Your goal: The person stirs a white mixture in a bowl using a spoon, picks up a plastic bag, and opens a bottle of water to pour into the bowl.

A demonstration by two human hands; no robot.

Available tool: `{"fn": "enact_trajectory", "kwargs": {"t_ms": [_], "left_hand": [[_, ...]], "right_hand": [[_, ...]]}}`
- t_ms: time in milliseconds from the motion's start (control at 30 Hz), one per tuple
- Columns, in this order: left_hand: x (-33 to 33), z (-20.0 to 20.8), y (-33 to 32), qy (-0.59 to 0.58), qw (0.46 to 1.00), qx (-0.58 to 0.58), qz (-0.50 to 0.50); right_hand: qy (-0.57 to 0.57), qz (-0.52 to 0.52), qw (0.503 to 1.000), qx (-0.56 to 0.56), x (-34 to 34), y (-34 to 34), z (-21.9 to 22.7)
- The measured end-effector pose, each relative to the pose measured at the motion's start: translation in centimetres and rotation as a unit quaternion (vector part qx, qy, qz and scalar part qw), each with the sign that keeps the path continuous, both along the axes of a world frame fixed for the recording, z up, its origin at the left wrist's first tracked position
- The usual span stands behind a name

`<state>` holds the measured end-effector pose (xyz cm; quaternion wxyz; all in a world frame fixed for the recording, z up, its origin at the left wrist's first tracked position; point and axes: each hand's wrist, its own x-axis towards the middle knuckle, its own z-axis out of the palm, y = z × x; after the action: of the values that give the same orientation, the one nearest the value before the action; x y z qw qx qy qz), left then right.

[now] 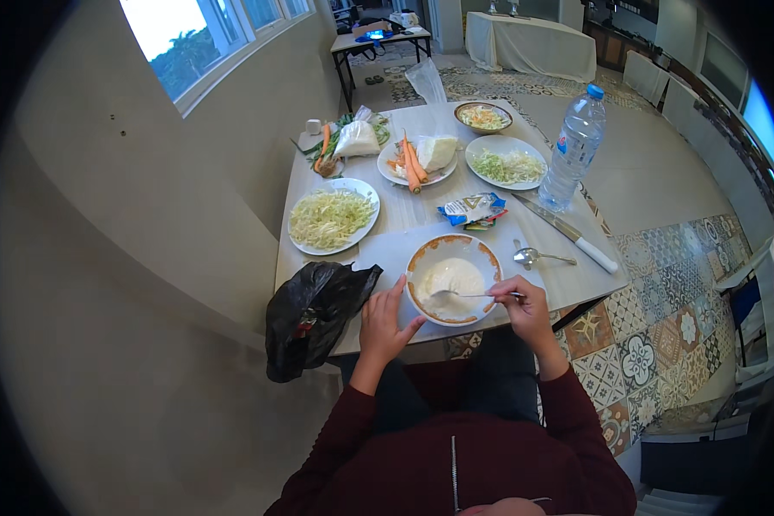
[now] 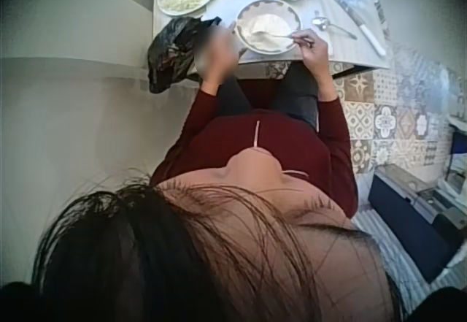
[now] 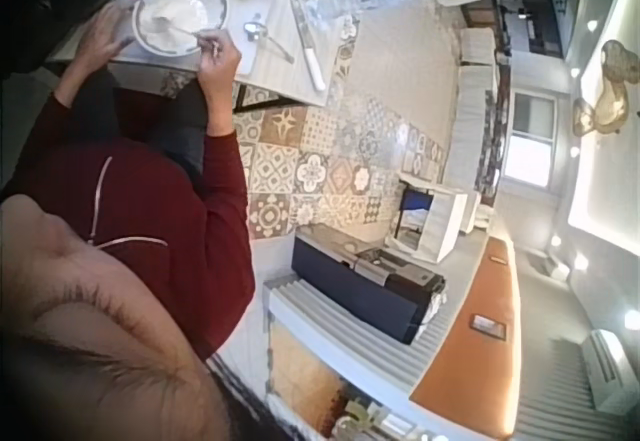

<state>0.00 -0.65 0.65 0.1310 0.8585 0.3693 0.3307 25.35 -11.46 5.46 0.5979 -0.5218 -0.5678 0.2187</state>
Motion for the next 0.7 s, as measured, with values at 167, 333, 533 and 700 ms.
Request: {"fn": "enact_trajectory", "kwargs": {"t_ms": [167, 333, 533, 700], "left_hand": [[-0.1, -0.1, 0.2, 0.006, 1.0, 0.001, 0.001], [-0.3, 0.1, 0.1, 0.004, 1.0, 0.0, 0.001], [0.1, 0.2, 0.0, 0.006, 1.0, 0.0, 0.0], [0.1, 0.1, -0.1, 0.008, 1.0, 0.002, 0.004]], "right_hand": [[-0.031, 0.012, 0.999, -0.004, 2.1, -2.5, 2.3], [-0.076, 0.043, 0.996, 0.009, 1.3, -3.1, 3.6], [-0.102, 0.013, 0.993, 0.059, -1.6, 0.1, 1.1], [-0.161, -0.07, 0.981, 0.087, -0.6, 1.3, 0.4]]}}
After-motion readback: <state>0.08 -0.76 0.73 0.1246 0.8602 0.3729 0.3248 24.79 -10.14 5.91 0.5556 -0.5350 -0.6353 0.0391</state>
